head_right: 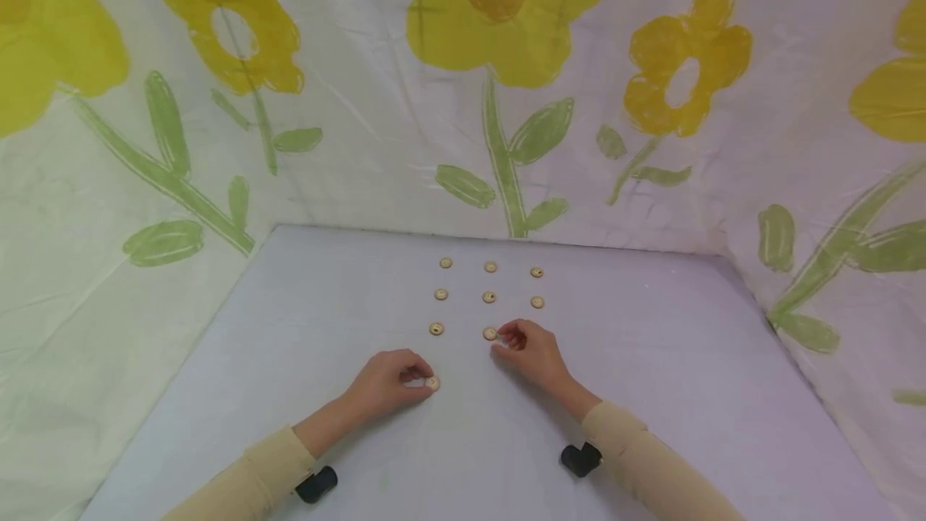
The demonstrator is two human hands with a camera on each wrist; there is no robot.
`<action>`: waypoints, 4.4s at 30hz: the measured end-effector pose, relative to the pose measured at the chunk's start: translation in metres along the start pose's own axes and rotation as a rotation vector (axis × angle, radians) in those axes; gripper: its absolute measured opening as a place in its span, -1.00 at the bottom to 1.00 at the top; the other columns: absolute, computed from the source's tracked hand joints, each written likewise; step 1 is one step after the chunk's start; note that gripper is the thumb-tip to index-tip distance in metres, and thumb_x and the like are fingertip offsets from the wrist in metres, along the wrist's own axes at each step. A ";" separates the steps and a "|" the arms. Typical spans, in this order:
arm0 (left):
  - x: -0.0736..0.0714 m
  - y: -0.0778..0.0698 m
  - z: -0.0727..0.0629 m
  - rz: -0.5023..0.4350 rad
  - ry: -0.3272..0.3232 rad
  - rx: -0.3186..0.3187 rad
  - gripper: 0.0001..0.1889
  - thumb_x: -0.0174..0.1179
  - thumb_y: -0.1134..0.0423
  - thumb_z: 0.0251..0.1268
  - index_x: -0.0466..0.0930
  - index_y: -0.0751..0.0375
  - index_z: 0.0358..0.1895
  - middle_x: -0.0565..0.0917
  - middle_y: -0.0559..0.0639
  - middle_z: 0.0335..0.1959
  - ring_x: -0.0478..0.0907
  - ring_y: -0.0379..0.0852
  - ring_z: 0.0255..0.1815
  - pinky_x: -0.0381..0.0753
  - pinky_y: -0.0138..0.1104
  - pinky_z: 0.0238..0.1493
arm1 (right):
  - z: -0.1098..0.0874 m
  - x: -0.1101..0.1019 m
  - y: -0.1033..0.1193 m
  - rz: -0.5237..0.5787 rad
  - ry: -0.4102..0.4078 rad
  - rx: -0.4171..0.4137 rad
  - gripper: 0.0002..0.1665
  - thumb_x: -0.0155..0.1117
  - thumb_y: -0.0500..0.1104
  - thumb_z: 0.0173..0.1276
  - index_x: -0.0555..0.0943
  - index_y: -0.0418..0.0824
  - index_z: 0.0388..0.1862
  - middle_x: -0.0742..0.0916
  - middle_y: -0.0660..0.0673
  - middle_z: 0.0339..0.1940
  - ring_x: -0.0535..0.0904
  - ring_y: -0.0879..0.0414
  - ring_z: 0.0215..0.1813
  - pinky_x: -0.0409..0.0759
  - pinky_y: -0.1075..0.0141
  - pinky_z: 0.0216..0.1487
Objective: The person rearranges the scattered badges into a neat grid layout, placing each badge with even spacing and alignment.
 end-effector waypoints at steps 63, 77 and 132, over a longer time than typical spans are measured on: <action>0.001 -0.002 0.001 0.036 0.001 -0.030 -0.88 0.40 0.17 0.15 0.71 0.06 -0.28 0.64 -0.20 -0.35 0.53 -0.24 -0.31 0.55 -0.32 -0.22 | -0.113 -0.003 0.012 0.105 0.052 -0.048 -0.74 0.54 -0.11 0.12 0.65 -0.09 -0.26 0.63 0.11 -0.43 0.53 0.27 -0.37 0.57 0.41 -0.34; 0.002 -0.009 0.006 0.155 0.027 0.012 -0.88 0.41 0.20 0.10 0.74 0.10 -0.30 0.65 -0.19 -0.40 0.50 -0.25 -0.37 0.52 -0.32 -0.29 | -0.121 -0.003 0.013 0.092 0.028 -0.119 -0.74 0.53 -0.21 0.11 0.63 -0.08 -0.25 0.64 0.11 -0.40 0.52 0.27 -0.36 0.57 0.42 -0.35; 0.055 -0.064 0.107 0.217 0.105 0.214 -0.88 0.35 0.21 0.13 0.74 0.16 -0.30 0.69 -0.13 -0.43 0.50 -0.29 -0.42 0.54 -0.40 -0.27 | -0.123 -0.001 0.004 0.123 -0.017 -0.127 -0.77 0.51 -0.12 0.16 0.63 0.02 -0.24 0.65 0.16 -0.38 0.56 0.27 -0.37 0.58 0.40 -0.36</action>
Point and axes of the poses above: each hand's wrist, its own z-axis towards the middle knuckle, its own x-axis out of the palm, y = z × x, the point moved 5 cm from there along z, towards the middle knuckle
